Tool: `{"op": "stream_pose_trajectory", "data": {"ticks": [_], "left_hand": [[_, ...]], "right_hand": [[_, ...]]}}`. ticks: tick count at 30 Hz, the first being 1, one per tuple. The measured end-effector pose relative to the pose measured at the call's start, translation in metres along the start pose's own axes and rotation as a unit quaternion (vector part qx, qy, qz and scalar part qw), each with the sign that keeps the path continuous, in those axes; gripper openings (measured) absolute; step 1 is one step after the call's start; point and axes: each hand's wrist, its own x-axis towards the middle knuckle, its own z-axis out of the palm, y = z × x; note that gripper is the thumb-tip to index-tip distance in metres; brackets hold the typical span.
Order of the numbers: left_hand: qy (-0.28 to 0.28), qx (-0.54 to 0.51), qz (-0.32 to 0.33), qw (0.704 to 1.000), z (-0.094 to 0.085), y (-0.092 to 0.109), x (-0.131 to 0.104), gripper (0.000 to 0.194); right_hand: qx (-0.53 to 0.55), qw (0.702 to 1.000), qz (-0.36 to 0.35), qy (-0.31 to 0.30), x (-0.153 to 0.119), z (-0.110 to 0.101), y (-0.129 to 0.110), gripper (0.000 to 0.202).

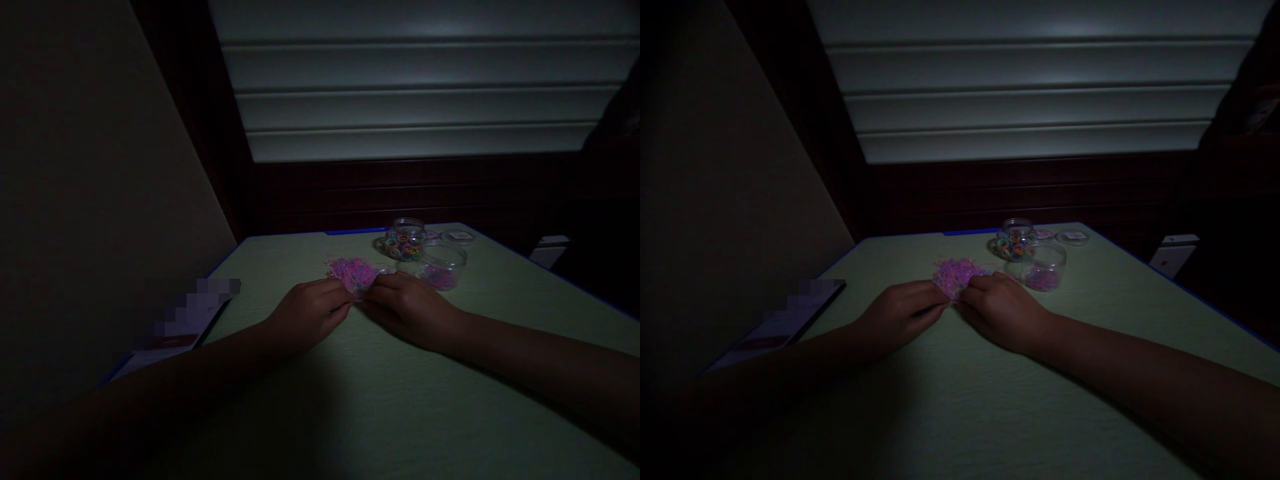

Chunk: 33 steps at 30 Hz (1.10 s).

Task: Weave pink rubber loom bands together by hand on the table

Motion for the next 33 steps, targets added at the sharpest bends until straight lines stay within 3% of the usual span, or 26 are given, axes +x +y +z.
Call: {"op": "stream_pose_trajectory", "data": {"ticks": [33], "left_hand": [[-0.001, -0.014, -0.011, 1.0, 0.0017, 0.0008, -0.0009, 0.023]], "right_hand": [[-0.012, 1.0, 0.018, 0.004, -0.0003, -0.0031, -0.0024, 0.018]]}}
